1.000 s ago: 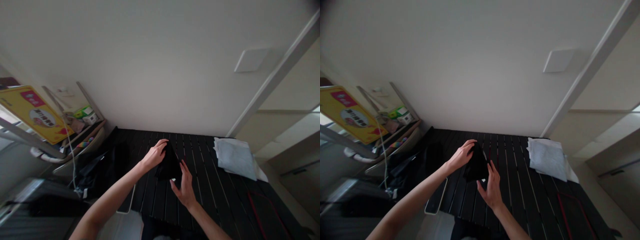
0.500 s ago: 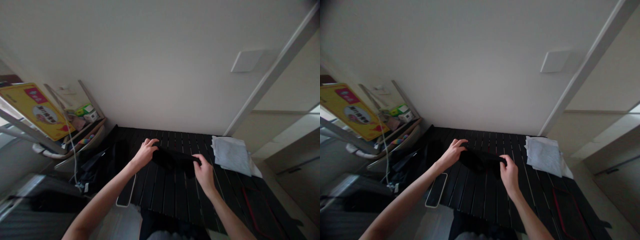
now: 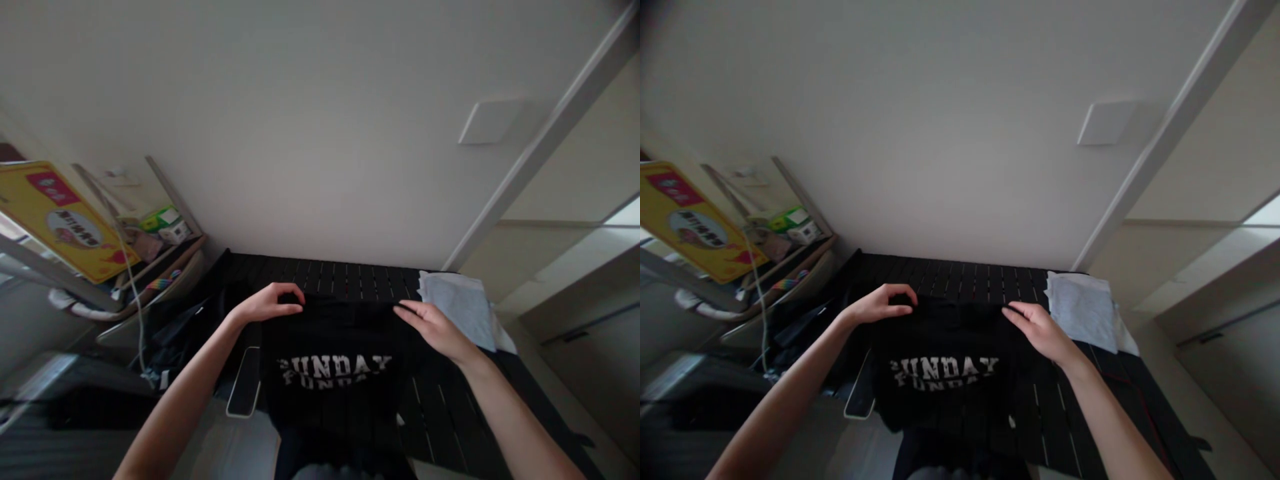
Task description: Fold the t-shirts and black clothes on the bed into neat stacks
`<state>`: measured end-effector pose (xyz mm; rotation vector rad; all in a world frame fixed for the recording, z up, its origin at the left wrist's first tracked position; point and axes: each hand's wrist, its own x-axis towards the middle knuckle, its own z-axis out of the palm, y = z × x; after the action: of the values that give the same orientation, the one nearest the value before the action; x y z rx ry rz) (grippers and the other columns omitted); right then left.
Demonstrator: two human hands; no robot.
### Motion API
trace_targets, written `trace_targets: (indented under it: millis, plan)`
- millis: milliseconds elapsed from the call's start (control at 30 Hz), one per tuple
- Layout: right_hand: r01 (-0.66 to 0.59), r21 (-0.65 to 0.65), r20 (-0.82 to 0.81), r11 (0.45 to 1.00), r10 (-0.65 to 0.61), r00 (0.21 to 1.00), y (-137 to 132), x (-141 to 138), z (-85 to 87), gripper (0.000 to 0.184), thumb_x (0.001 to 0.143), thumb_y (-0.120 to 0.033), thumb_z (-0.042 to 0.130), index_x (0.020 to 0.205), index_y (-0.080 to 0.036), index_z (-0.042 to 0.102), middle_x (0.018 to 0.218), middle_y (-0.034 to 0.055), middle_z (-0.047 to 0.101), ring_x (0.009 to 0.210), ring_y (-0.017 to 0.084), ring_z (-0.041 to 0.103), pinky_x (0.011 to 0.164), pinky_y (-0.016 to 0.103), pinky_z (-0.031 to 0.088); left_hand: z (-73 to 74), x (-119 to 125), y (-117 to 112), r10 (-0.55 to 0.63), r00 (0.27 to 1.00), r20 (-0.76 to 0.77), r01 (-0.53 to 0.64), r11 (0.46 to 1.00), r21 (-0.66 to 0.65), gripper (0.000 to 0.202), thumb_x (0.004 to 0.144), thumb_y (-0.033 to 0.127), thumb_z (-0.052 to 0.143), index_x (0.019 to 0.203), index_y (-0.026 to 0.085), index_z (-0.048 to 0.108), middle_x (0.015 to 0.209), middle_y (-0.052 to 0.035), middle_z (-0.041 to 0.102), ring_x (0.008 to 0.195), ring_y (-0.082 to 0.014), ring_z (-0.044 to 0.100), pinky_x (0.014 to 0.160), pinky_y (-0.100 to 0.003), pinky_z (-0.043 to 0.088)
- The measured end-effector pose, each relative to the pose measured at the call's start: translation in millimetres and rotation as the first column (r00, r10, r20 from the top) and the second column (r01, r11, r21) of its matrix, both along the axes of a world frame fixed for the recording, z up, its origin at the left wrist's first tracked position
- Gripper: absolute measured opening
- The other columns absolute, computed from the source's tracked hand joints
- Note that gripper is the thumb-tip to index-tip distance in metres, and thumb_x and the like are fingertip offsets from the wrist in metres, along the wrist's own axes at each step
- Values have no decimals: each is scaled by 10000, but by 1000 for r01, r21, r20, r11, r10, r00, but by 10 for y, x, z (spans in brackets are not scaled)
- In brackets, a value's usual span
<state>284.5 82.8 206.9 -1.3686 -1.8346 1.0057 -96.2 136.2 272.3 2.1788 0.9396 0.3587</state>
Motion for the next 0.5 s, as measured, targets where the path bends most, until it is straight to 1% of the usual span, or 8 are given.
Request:
trace_targets:
  millis: [67,133,200,267,333,400,433,500]
  plan:
    - [156,104,111,982,-167,980,253,23,-57,429,885,-522,420,891,-175,671,807,58,693,835,242,642,733,321,507,-17,58,230,91,996,-20,-88,989,118,451,802,317,650,1227,214,541,1075,-35,627,966,-188,579,899,-323,437]
    - [305,195,211,932,-344,915,480,-14,-185,445,881,-503,412,989,-147,655,916,105,696,905,272,634,802,374,490,-155,156,444,251,964,-83,-219,934,282,607,811,246,631,1373,235,402,1098,-53,604,973,-199,574,917,-378,427]
    - [408,277,318,870,-484,815,595,-106,-395,512,856,-479,454,1195,-114,571,1140,180,639,1059,329,582,901,479,436,-396,288,554,422,897,-133,-319,824,468,692,825,150,567,1448,252,282,1201,-87,554,1095,-232,526,984,-455,364]
    - [405,356,434,842,-533,726,567,-234,-685,636,820,-461,518,1345,-110,447,1337,220,506,1230,381,456,978,577,347,-718,444,522,505,847,-163,-335,747,574,768,815,119,547,1482,259,193,1338,-120,462,1233,-275,425,1027,-509,299]
    - [295,383,537,875,-471,700,431,-370,-1031,625,818,-423,529,1361,-126,444,1416,199,434,1329,376,340,1027,585,300,-1095,608,366,463,859,-219,-284,786,549,747,820,148,540,1480,256,208,1407,-118,406,1280,-279,376,1039,-498,298]
    - [154,342,588,927,-339,734,249,-495,-1393,520,838,-352,493,1311,-136,512,1443,173,410,1365,332,304,1059,533,306,-1499,761,141,402,864,-303,-239,857,457,594,844,200,520,1414,254,365,1418,-102,416,1301,-279,363,1053,-483,299]
    - [98,314,597,944,-277,753,157,-549,-1565,488,845,-315,472,1294,-134,531,1440,163,420,1368,304,310,1067,495,319,-1699,827,19,406,848,-341,-262,880,396,535,860,241,509,1387,241,414,1415,-108,429,1303,-286,368,1051,-479,311]
    - [27,261,597,965,-184,781,-18,-639,-1871,468,859,-282,441,1283,-114,546,1424,159,444,1360,266,340,1079,436,335,-2070,923,-215,459,795,-398,-356,883,307,528,895,337,467,1400,191,414,1448,-142,405,1334,-314,346,1055,-484,320]
